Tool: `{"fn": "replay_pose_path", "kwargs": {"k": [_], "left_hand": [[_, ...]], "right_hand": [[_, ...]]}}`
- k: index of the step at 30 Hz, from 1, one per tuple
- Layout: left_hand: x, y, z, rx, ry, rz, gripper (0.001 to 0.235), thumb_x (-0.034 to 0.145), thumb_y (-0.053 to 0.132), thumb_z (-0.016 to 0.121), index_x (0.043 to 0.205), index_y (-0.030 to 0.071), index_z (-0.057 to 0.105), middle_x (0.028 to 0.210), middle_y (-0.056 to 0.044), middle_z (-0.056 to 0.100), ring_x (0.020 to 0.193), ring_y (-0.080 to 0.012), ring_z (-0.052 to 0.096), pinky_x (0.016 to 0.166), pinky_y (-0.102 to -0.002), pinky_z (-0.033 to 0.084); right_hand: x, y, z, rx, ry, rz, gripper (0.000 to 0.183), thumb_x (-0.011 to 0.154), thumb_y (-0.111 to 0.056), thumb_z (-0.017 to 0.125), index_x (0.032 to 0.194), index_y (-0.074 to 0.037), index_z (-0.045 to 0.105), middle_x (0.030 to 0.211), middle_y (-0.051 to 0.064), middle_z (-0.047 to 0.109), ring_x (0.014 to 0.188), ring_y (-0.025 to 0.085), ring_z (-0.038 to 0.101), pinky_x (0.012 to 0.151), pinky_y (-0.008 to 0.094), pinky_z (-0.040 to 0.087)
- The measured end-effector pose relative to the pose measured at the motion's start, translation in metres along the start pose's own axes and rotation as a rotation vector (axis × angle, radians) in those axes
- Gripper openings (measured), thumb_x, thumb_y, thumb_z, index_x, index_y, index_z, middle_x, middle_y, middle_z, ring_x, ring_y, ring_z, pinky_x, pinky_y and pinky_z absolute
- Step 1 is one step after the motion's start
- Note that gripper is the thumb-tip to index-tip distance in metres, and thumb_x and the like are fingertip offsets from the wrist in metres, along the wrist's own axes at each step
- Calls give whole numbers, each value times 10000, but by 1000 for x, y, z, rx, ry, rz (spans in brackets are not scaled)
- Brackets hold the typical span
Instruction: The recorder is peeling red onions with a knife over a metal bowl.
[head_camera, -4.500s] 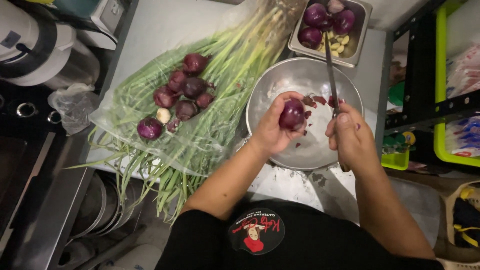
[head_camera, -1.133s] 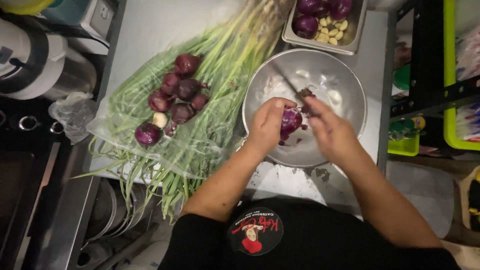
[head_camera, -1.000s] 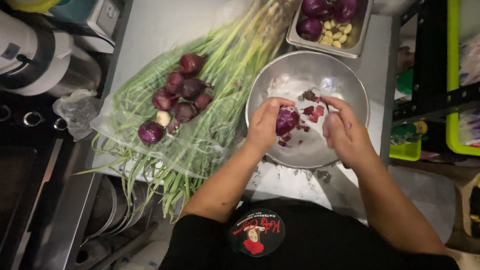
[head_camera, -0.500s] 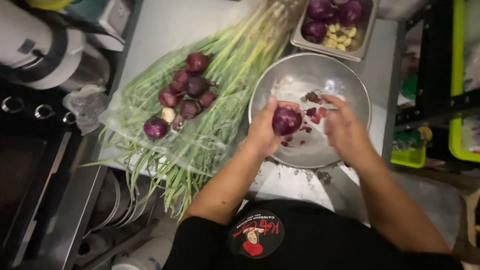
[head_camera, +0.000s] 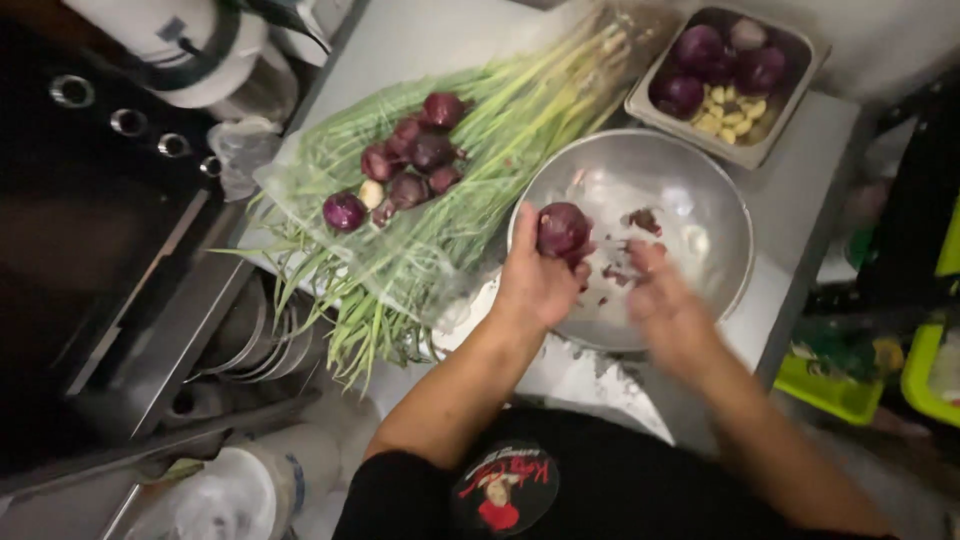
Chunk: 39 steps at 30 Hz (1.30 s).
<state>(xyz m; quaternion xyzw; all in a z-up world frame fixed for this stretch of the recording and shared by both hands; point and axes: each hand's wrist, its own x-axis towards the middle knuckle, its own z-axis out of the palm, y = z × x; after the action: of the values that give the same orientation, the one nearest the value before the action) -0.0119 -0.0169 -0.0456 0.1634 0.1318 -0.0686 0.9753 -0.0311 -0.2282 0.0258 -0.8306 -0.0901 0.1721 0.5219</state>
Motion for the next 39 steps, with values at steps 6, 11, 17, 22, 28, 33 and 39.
{"fn": "replay_pose_path", "kwargs": {"k": [6, 11, 17, 22, 28, 33, 39], "left_hand": [[-27, -20, 31, -15, -157, 108, 583, 1118, 559, 534, 1295, 13, 639, 1129, -114, 699, 1023, -258, 641, 909, -409, 535], [-50, -27, 77, 92, -107, 239, 312, 1056, 306, 591, 1283, 91, 584, 1214, -82, 682, 1142, -246, 654, 1036, -426, 524], [-49, -36, 69, 120, -71, 301, 335, 1018, 164, 678, 1305, 144, 505, 1214, -65, 659, 1100, -227, 655, 963, -411, 530], [-51, -31, 70, 188, -79, 340, 432, 1004, 138, 696, 1360, 152, 453, 1253, -61, 635, 1097, -214, 641, 906, -374, 514], [-56, -21, 78, 240, -128, 374, 442, 957, 74, 698, 1320, 101, 447, 1292, -101, 610, 1193, -251, 619, 1077, -444, 509], [-50, -22, 79, 312, -186, 466, 430, 936, 12, 715, 1273, 76, 455, 1301, -137, 610, 1213, -257, 606, 1107, -444, 499], [-35, -14, 59, 279, -177, 407, 500, 920, 35, 771, 1312, 93, 465, 1259, -115, 600, 1137, -237, 617, 1053, -422, 518]], "right_hand": [[-16, -43, -4, -244, -65, -435, 665, 955, -206, 620, 1546, -35, 367, 1283, 283, 640, 1124, 439, 658, 903, 442, 534], [-17, -40, -22, -250, 32, -601, 650, 953, -185, 639, 1530, -18, 389, 1294, 295, 631, 1118, 448, 656, 909, 455, 535], [-22, -41, -27, -243, 89, -601, 614, 964, -185, 633, 1523, -44, 421, 1267, 257, 657, 1059, 414, 683, 869, 430, 555], [-22, -42, -24, -284, 88, -519, 606, 974, -214, 616, 1528, -63, 422, 1190, 214, 686, 992, 401, 691, 830, 427, 550], [-23, -48, -13, -208, 165, -662, 538, 1032, -192, 570, 1535, -53, 436, 1229, 240, 674, 1004, 382, 699, 854, 417, 550], [-23, -57, -8, -186, 164, -426, 546, 994, -197, 589, 1518, -98, 471, 992, 186, 697, 783, 283, 719, 744, 382, 559], [3, -2, -8, 158, -1, -254, 497, 1074, -254, 497, 1548, -101, 495, 842, 95, 630, 718, 161, 583, 659, 302, 497]]}}
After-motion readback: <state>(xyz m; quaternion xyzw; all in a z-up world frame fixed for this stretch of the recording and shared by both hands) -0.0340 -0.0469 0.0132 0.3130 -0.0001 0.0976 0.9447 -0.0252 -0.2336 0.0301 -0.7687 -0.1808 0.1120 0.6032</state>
